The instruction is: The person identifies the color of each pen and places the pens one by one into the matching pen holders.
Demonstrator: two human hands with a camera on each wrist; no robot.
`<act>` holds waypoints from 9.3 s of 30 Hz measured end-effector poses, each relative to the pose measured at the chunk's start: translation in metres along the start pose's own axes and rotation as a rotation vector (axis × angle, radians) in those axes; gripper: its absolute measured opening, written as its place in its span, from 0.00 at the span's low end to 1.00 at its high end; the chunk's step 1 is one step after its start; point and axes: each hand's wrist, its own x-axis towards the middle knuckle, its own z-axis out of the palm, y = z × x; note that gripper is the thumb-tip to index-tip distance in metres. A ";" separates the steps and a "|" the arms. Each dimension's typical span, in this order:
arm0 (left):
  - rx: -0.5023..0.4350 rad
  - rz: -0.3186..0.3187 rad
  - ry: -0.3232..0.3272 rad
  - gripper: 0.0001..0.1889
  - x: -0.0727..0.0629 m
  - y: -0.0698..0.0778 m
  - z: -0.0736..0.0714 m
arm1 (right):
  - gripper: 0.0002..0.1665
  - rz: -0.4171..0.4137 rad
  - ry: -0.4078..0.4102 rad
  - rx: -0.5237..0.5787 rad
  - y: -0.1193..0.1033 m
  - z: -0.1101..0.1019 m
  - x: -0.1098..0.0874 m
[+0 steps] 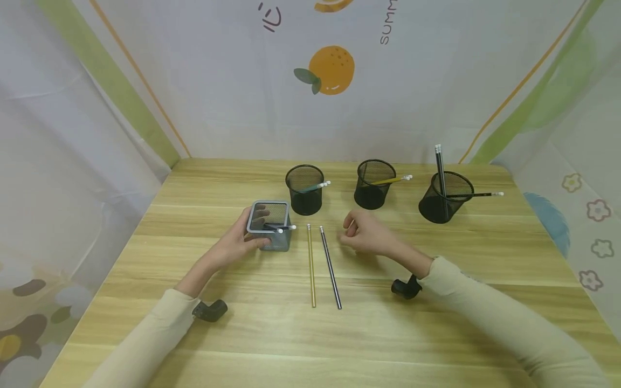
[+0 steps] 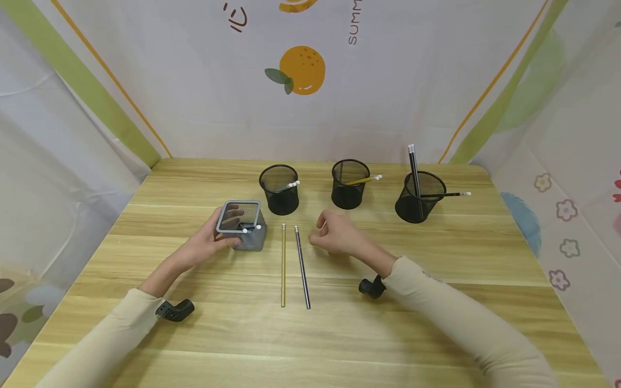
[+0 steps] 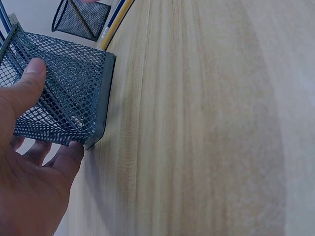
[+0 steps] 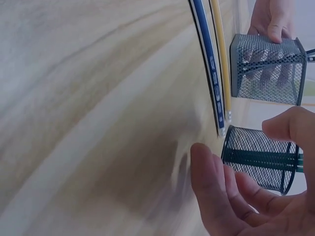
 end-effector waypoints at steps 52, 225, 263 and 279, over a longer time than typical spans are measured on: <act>-0.003 0.007 -0.010 0.43 0.000 -0.002 -0.001 | 0.25 0.092 -0.069 -0.201 -0.029 0.038 0.025; -0.017 0.010 -0.002 0.43 0.000 -0.002 0.001 | 0.11 -0.754 0.246 0.289 -0.112 -0.002 0.044; 0.002 0.002 0.009 0.43 0.000 -0.001 0.001 | 0.15 -0.675 0.336 0.244 -0.084 -0.045 0.021; -0.003 -0.002 0.007 0.43 0.001 -0.002 0.001 | 0.15 -0.590 0.333 0.174 -0.055 -0.056 0.008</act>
